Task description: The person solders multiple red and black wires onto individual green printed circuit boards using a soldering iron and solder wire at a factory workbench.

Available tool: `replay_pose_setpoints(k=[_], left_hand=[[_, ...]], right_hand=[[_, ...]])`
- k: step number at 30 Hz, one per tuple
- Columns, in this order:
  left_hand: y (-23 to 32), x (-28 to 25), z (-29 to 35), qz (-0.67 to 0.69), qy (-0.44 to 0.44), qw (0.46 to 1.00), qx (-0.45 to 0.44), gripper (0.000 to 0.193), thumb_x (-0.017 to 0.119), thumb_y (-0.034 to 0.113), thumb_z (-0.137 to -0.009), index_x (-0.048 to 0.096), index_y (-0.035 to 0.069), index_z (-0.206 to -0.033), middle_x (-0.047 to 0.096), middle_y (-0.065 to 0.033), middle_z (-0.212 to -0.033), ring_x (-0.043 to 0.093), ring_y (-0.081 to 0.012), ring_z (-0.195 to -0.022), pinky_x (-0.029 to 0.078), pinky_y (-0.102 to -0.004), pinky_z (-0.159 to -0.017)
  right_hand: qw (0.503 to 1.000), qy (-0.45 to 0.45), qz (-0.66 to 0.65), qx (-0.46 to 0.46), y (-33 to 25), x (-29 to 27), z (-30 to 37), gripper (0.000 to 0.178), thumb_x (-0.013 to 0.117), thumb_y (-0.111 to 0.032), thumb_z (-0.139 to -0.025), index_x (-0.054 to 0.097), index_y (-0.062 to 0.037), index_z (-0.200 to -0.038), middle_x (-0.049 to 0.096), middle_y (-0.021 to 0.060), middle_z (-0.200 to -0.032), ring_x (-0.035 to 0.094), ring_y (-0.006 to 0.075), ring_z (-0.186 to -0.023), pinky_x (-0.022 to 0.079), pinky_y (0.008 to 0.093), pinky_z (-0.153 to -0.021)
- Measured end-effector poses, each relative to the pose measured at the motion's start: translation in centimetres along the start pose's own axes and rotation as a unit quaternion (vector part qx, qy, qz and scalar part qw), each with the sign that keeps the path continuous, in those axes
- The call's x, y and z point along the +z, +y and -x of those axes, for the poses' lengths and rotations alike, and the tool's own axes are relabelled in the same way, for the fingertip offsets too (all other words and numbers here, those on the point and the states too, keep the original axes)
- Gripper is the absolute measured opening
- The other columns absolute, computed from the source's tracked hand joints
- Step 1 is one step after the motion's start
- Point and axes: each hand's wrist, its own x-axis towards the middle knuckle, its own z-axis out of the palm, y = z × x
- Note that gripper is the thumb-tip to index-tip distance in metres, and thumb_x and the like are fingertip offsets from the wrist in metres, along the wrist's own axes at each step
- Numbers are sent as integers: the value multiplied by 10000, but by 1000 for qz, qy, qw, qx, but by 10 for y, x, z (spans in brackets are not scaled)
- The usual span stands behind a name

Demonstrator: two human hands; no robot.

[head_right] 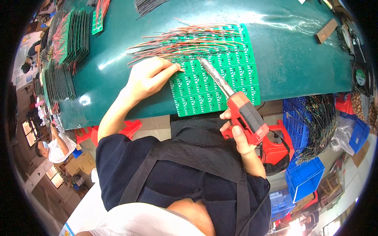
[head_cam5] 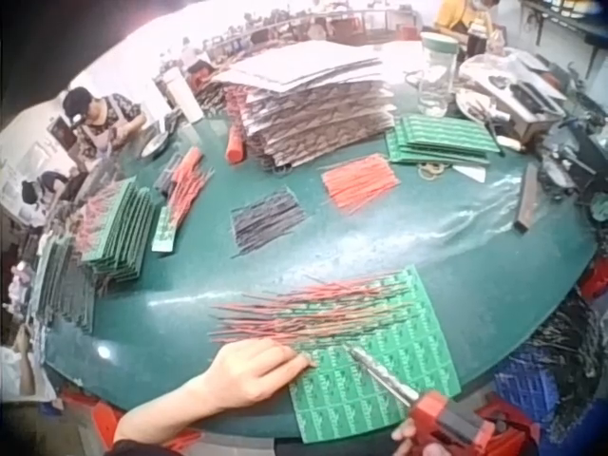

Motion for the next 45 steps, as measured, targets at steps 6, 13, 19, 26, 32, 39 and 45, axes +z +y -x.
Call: replay_pose_setpoints(k=[6, 13, 19, 26, 32, 39, 45], left_hand=[[5, 2, -11, 11, 24, 1000, 5, 229, 628, 109, -719, 634, 66, -944, 584, -36, -791, 583, -194, -700, 480, -298, -551], [7, 6, -16, -1, -5, 1000, 6, 253, 628, 108, -708, 631, 76, -959, 554, -25, -764, 556, -185, -663, 471, -293, -535], [7, 9, -16, -10, 8, 1000, -2, 245, 631, 109, -693, 639, 77, -935, 547, -18, -750, 550, -174, -664, 467, -285, -522], [9, 7, -17, -22, 5, 1000, 2, 302, 673, 16, -627, 652, 41, -927, 563, -26, -738, 546, -163, -605, 457, -275, -501], [11, 8, -17, -37, 7, 999, -4, 294, 682, 14, -613, 642, 44, -903, 554, -28, -730, 544, -165, -606, 456, -275, -500], [12, 9, -19, -56, 15, 998, 1, 288, 683, 14, -613, 640, 47, -896, 541, -26, -707, 540, -166, -597, 451, -276, -492], [13, 10, -16, -71, 13, 997, 3, 276, 690, 25, -623, 638, 49, -893, 536, -26, -699, 531, -165, -587, 441, -277, -481]], right_hand=[[1000, 6, 1, 14, 1, -6, 4, 479, 573, -278, -822, 479, 85, -1120, 552, 168, -927, 588, 237, -829, 526, 276, -538], [999, -25, -25, 40, 7, -16, 9, 385, 590, -170, -840, 494, 48, -1143, 592, 149, -970, 614, 185, -733, 529, 289, -575], [999, -29, -13, 40, 8, -14, 7, 364, 594, -149, -835, 505, 66, -1115, 609, 149, -929, 611, 167, -675, 521, 271, -550], [998, -20, -14, 61, 7, -14, 7, 373, 610, -146, -826, 507, 73, -1109, 614, 143, -902, 606, 151, -657, 518, 261, -541], [998, -19, -9, 65, 6, -11, 6, 433, 612, -148, -825, 470, 76, -1167, 615, 137, -908, 602, 138, -654, 512, 254, -538], [997, -37, -5, 72, 6, -15, 8, 471, 603, -148, -826, 437, 66, -1211, 598, 140, -952, 613, 168, -754, 529, 271, -580], [999, -16, 25, 17, -10, -10, -2, 467, 587, -312, -823, 520, 79, -1069, 555, 173, -962, 577, 241, -900, 529, 287, -604]])
